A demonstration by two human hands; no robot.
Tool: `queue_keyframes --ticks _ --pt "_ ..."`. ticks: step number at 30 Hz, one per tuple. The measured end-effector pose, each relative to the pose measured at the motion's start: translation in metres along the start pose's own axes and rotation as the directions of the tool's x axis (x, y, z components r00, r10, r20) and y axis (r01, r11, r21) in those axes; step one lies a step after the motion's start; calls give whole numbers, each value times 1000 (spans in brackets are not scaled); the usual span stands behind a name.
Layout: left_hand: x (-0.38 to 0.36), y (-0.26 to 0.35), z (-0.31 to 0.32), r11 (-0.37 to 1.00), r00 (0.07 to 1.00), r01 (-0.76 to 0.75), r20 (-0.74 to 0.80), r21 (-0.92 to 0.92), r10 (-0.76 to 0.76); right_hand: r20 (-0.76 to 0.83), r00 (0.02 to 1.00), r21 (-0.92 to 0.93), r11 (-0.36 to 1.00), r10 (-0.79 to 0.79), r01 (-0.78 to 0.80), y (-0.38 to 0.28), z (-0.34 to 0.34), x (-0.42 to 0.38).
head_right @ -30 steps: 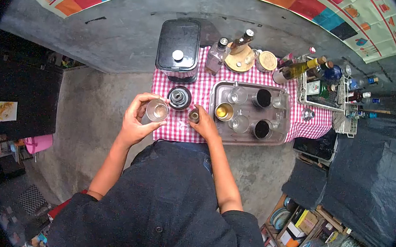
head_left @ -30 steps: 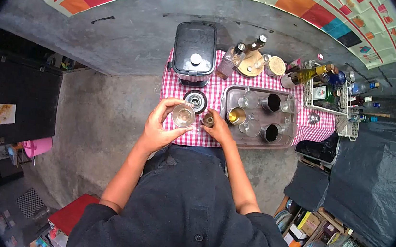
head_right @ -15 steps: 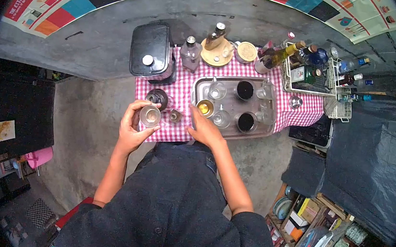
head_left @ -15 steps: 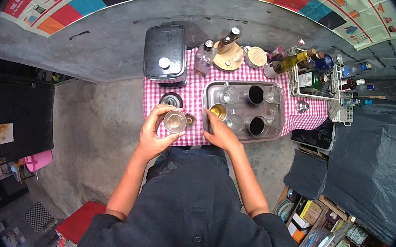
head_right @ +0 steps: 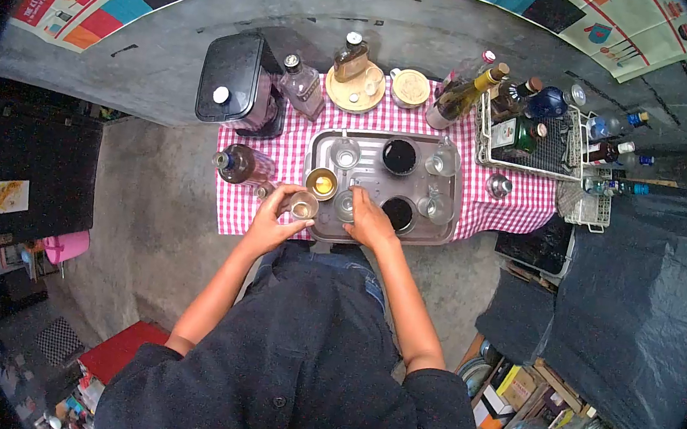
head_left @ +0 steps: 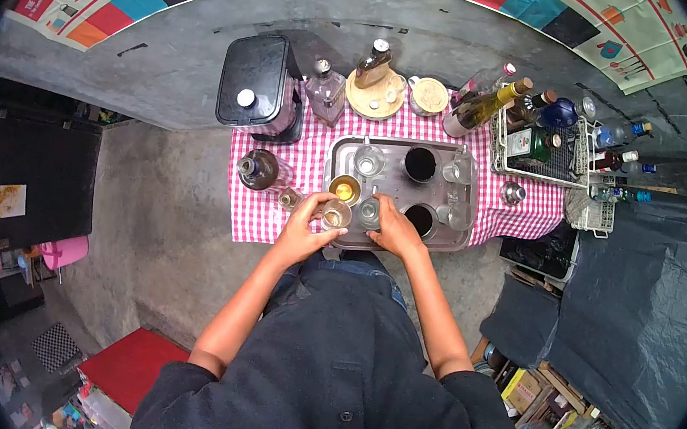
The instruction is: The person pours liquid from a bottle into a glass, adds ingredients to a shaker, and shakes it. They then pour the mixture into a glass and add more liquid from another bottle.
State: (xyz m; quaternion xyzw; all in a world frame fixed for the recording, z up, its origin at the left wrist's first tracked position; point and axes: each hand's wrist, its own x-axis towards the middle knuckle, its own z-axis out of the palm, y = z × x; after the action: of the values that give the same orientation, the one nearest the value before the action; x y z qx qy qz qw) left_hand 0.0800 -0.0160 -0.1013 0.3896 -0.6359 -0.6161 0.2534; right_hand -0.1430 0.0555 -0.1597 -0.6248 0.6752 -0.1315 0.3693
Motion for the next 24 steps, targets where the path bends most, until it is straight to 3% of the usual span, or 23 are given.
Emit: queue_keyframes --ticks 1,3,4,9,11,13,15,17,19,24 --pt "2 -6 5 1000 1000 2 -6 2 -2 -16 999 -11 1000 -30 30 2 1 1" --pt "5 -17 16 979 985 166 -63 119 -159 -12 998 4 998 -58 59 8 -1 2" --pt "7 -26 20 958 983 172 -107 228 -151 -12 997 20 996 -82 83 9 -1 2" --pt "23 -48 34 918 956 218 -264 332 -132 10 991 18 991 -131 130 18 -1 6" --pt "32 -52 36 846 915 361 -322 392 -242 34 988 32 989 -149 148 20 -4 7" --pt "39 -50 36 820 913 350 -361 453 -191 70 987 33 989 -144 142 21 -7 10" --pt "47 -45 31 704 875 484 -291 520 -386 108 984 38 990 -140 137 23 -8 11" --pt "55 -38 31 688 860 509 -338 517 -382 75 983 47 985 -169 166 27 -5 12" --pt "63 -26 28 598 817 563 -272 571 -509 70 979 52 981 -189 186 28 -5 12" --pt "73 -31 28 561 832 542 -304 626 -464 80 979 53 981 -189 186 25 -8 11"
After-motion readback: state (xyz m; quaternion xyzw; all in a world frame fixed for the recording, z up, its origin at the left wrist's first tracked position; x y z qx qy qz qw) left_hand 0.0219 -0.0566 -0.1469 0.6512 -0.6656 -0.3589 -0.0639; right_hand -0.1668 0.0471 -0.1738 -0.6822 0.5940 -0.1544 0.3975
